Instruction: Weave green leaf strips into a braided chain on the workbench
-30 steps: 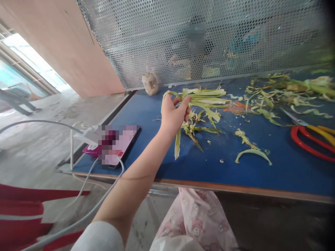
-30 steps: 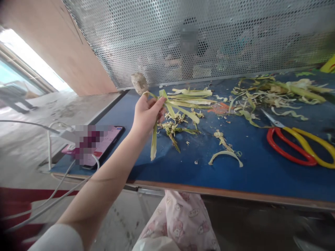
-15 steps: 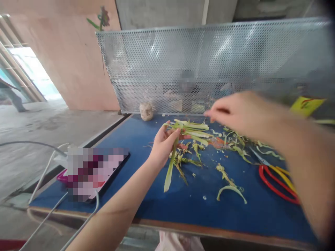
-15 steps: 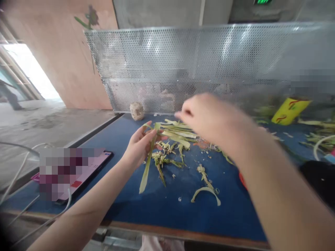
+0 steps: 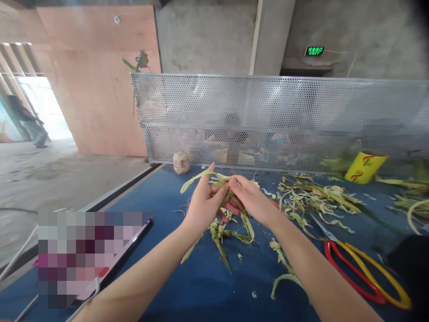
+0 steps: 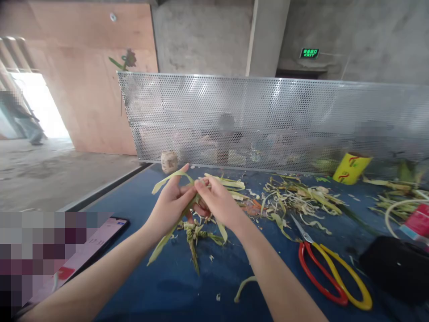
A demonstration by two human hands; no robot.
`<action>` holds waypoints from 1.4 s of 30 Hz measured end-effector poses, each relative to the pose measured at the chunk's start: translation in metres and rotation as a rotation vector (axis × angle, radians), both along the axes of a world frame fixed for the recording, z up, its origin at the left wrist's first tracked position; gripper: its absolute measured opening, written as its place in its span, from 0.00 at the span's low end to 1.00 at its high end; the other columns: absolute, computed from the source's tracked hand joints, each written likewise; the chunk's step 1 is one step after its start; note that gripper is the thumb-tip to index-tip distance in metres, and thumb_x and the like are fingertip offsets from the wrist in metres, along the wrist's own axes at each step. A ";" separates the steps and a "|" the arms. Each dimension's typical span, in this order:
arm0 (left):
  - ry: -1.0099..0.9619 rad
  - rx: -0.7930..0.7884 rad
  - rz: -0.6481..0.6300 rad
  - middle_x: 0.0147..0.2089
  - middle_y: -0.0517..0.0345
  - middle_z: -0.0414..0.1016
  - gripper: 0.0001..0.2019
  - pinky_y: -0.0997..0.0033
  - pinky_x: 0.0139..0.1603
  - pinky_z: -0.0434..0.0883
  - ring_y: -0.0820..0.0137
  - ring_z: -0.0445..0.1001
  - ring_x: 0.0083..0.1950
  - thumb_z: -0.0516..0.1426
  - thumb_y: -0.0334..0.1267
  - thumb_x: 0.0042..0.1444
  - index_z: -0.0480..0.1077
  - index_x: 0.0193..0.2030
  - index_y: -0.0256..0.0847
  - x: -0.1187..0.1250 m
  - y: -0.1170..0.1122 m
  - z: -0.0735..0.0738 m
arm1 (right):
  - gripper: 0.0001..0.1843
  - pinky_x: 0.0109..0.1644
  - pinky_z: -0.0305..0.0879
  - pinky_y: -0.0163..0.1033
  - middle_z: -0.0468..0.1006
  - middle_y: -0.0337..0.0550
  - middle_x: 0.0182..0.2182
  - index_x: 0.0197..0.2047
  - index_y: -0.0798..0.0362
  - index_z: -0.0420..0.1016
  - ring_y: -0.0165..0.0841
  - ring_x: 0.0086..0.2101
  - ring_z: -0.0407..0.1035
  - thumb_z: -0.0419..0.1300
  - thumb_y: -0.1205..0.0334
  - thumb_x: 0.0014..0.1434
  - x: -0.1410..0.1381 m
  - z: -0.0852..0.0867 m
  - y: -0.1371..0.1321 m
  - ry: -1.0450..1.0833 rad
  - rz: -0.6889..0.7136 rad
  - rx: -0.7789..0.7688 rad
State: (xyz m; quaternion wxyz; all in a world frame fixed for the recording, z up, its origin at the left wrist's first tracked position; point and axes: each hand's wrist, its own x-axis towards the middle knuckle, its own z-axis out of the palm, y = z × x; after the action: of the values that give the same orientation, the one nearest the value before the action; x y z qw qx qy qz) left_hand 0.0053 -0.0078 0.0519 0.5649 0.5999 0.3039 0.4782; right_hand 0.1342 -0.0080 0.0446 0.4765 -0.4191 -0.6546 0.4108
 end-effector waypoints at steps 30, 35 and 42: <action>-0.034 -0.077 0.046 0.42 0.48 0.76 0.47 0.71 0.21 0.74 0.72 0.74 0.21 0.58 0.30 0.50 0.24 0.65 0.47 -0.004 0.005 -0.028 | 0.15 0.16 0.48 0.30 0.57 0.28 0.11 0.20 0.52 0.60 0.22 0.12 0.51 0.56 0.53 0.52 -0.008 -0.031 -0.005 0.218 -0.142 -0.046; -0.041 -0.046 -0.007 0.53 0.40 0.69 0.54 0.76 0.20 0.72 0.72 0.75 0.25 0.63 0.27 0.42 0.27 0.65 0.49 -0.004 0.007 -0.029 | 0.12 0.14 0.48 0.29 0.58 0.28 0.11 0.28 0.53 0.70 0.22 0.12 0.51 0.60 0.52 0.49 -0.010 -0.036 -0.003 0.431 -0.191 -0.086; -0.098 -0.138 0.008 0.54 0.42 0.69 0.57 0.79 0.14 0.66 0.76 0.72 0.19 0.63 0.25 0.42 0.21 0.63 0.55 0.000 0.002 -0.029 | 0.15 0.14 0.46 0.30 0.56 0.28 0.10 0.29 0.54 0.71 0.21 0.11 0.48 0.59 0.50 0.49 -0.011 -0.037 -0.003 0.486 -0.269 -0.084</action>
State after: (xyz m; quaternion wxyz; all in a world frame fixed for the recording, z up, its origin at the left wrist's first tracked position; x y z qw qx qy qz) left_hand 0.0051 -0.0055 0.0233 0.6172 0.5343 0.3105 0.4871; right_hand 0.1229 -0.0107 0.0075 0.6521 -0.4108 -0.4419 0.4590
